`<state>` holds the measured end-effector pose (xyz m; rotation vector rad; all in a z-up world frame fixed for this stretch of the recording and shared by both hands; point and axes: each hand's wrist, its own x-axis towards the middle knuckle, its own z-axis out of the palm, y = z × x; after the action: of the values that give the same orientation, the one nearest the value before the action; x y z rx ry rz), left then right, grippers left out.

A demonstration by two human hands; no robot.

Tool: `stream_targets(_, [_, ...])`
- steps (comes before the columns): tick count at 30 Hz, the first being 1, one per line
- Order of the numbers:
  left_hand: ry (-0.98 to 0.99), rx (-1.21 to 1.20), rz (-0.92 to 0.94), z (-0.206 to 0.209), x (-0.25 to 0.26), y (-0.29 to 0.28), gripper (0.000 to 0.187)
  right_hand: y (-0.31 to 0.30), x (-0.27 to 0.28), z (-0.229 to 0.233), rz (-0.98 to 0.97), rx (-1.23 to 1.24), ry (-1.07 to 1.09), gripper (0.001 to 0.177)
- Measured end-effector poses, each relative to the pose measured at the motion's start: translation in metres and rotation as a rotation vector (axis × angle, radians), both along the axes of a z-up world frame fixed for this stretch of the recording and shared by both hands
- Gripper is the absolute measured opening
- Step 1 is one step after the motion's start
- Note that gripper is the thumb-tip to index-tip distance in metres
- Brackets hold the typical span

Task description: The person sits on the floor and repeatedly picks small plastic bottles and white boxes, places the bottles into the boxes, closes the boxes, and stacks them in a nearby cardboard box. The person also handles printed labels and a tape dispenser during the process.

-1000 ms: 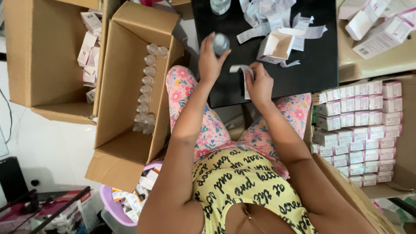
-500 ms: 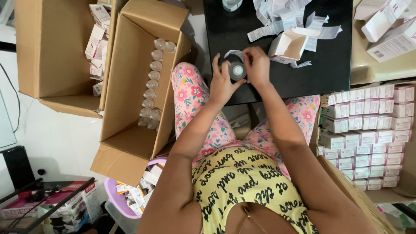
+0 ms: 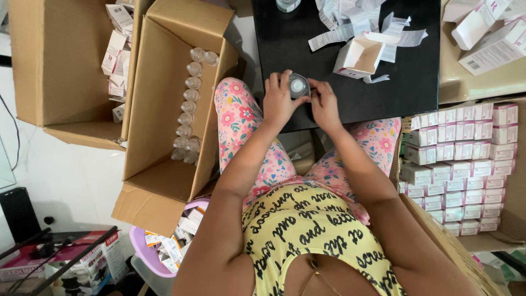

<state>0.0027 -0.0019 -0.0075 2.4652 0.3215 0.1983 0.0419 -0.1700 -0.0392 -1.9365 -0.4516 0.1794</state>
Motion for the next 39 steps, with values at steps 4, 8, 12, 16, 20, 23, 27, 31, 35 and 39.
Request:
stream_targets(4, [-0.098,-0.029,0.026,-0.013,0.007,-0.003,0.088,0.006,-0.017,-0.005,0.037,0.155,0.033,0.071])
stream_targets(8, [0.031,-0.169,-0.001,-0.019,0.006,-0.003,0.098,0.024,-0.024,-0.007,-0.072,-0.078,-0.251,0.088])
stream_targets(12, [0.215,-0.385,-0.048,-0.026,-0.002,0.004,0.108,0.031,-0.020,-0.006,-0.174,-0.175,-0.266,0.089])
stream_targets(16, [0.109,-0.641,-0.039,-0.036,-0.002,0.017,0.096,0.023,-0.014,0.005,-0.154,-0.174,-0.257,0.084])
stream_targets(20, [0.074,-0.719,0.087,-0.033,0.014,0.034,0.070,0.011,-0.011,0.029,-0.167,-0.117,-0.193,0.081])
stream_targets(23, [-0.121,-0.544,0.029,-0.015,0.028,0.035,0.049,-0.006,-0.010,0.052,-0.147,0.242,-0.043,0.073])
stream_targets(27, [-0.290,-0.267,-0.370,0.024,0.046,0.018,0.056,-0.038,-0.003,0.079,-0.151,0.642,0.231,0.065])
stream_targets(31, [-0.438,-0.086,-0.637,0.055,0.084,-0.023,0.058,-0.066,0.003,0.095,-0.097,0.794,0.385,0.059])
stream_targets(35, [-0.327,-0.116,-0.720,0.070,0.112,-0.043,0.047,-0.069,0.005,0.101,-0.045,0.846,0.414,0.058])
stream_targets(39, [-0.132,-0.139,-0.693,0.070,0.108,-0.040,0.041,-0.062,0.009,0.100,-0.038,0.868,0.447,0.059])
